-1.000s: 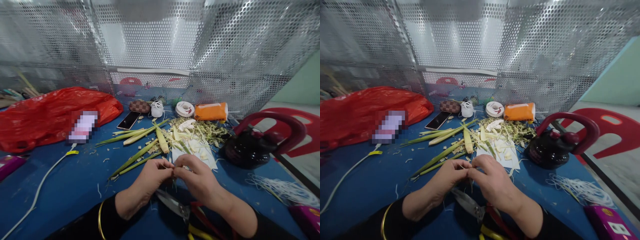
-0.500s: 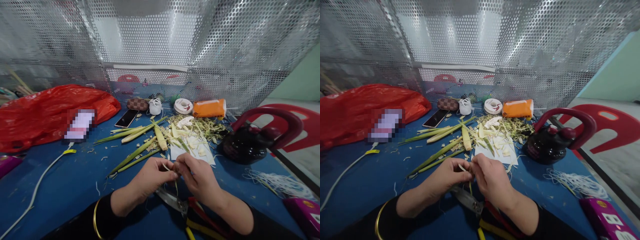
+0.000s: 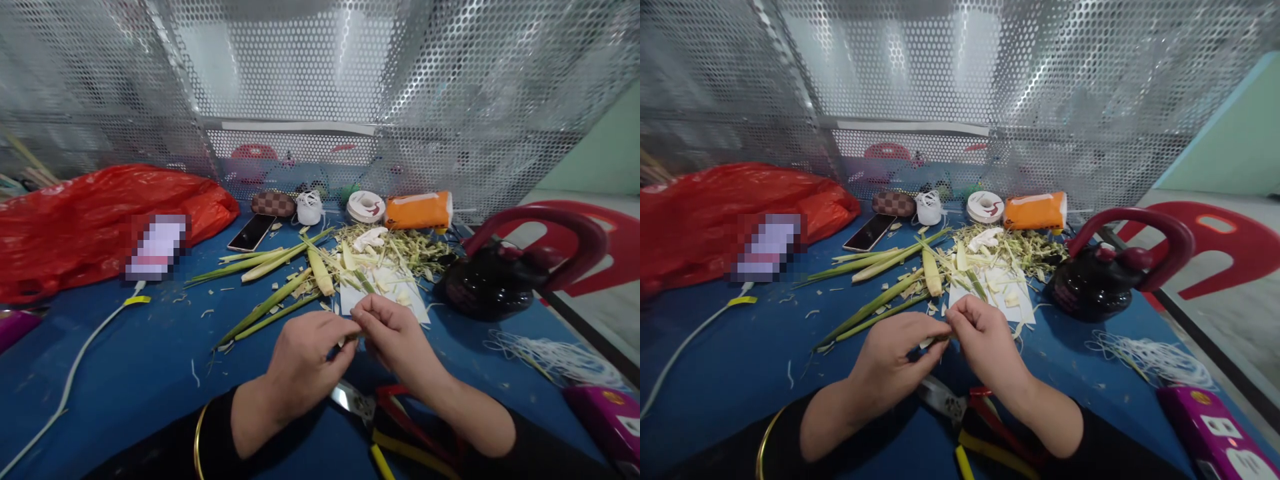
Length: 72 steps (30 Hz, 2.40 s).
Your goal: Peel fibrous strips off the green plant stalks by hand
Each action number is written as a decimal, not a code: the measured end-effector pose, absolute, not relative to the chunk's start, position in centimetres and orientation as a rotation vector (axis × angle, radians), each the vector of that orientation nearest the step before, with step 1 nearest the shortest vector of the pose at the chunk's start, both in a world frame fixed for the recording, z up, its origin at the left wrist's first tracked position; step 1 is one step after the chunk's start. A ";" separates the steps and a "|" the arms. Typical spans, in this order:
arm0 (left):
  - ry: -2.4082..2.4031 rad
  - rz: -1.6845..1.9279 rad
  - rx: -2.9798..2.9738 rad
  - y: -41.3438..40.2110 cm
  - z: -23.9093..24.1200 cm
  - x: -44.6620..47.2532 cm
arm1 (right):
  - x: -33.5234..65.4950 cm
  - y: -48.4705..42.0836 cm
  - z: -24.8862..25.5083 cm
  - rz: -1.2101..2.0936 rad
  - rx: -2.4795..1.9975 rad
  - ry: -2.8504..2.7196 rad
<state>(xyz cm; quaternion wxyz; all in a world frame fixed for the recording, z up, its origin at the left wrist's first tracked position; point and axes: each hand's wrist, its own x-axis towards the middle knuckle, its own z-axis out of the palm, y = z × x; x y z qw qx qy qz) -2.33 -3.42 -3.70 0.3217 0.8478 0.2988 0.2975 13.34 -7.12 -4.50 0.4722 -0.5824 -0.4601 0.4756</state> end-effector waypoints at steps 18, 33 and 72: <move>1.043 0.850 1.002 -1.9 -3.7 -1.4 | 13.6 -7.7 -5.2 0.258 -1.340 -1.963; 0.864 0.442 1.196 -2.6 -3.4 -1.8 | 14.7 -7.0 -5.2 -0.317 -1.133 -2.213; 0.727 0.729 0.712 -2.2 -4.0 -1.8 | 13.7 -6.9 -4.6 0.887 -1.305 -1.379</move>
